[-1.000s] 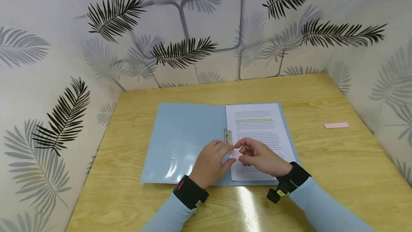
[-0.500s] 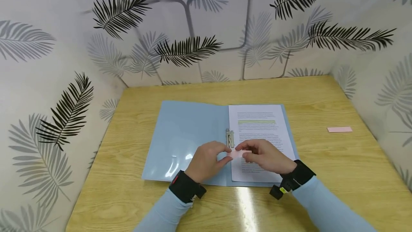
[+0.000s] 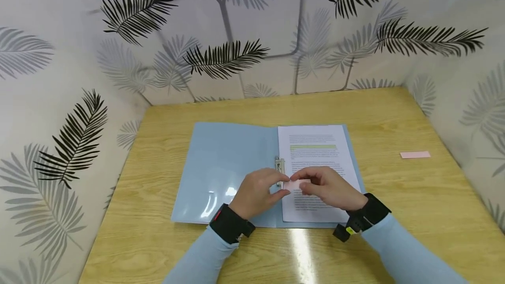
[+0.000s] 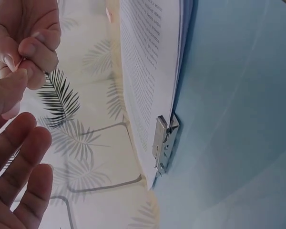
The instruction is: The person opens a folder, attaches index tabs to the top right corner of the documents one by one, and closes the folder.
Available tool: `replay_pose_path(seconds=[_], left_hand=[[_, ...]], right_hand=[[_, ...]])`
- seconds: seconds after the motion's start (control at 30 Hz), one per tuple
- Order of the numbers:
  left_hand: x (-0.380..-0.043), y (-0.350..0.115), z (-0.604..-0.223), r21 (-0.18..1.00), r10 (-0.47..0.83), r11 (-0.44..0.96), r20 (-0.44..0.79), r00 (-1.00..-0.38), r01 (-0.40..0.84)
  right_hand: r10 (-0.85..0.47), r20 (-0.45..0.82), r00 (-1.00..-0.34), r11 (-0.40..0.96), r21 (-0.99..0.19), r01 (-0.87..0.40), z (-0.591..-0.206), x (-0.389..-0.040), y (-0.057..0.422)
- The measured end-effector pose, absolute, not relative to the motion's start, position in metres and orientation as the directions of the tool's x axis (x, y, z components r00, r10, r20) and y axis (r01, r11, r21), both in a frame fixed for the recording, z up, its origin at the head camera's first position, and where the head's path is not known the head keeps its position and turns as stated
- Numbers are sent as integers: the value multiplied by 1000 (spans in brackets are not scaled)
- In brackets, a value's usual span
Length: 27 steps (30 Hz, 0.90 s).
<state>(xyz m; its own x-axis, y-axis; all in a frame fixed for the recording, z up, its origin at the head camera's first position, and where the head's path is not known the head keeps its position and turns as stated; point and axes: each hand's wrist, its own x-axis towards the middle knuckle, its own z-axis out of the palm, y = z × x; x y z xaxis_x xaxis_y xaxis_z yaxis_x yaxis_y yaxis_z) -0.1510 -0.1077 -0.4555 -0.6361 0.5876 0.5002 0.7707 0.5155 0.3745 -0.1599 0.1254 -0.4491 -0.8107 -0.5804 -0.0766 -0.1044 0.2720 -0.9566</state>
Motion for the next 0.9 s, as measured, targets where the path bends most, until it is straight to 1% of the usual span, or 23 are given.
replay_pose_path(seconds=[0.13, 0.3, 0.37, 0.5, 0.63, 0.9], left_hand=[[-156, -103, -457, 389, 576, 521, 496, -650, 760], [-164, -95, -460, 407, 579, 513, 487, -654, 756], [-167, -91, -461, 425, 589, 496, 476, -653, 757], [-174, -84, -462, 468, 595, 472, 456, -662, 747], [-181, -82, -462, 476, 582, 496, 438, -685, 726], [-194, -80, -460, 455, 580, 522, 430, -692, 721]], right_hand=[[-562, -71, -824, 302, -945, -124, -449, -165, 127], [-540, -14, -842, 337, -920, -201, -451, -169, 127], [-520, 2, -854, 343, -915, -211, -452, -172, 125], [-474, -25, -880, 333, -930, -153, -452, -178, 125], [-458, -71, -886, 318, -944, -89, -452, -184, 129], [-467, -64, -882, 302, -949, -91, -456, -197, 136]])
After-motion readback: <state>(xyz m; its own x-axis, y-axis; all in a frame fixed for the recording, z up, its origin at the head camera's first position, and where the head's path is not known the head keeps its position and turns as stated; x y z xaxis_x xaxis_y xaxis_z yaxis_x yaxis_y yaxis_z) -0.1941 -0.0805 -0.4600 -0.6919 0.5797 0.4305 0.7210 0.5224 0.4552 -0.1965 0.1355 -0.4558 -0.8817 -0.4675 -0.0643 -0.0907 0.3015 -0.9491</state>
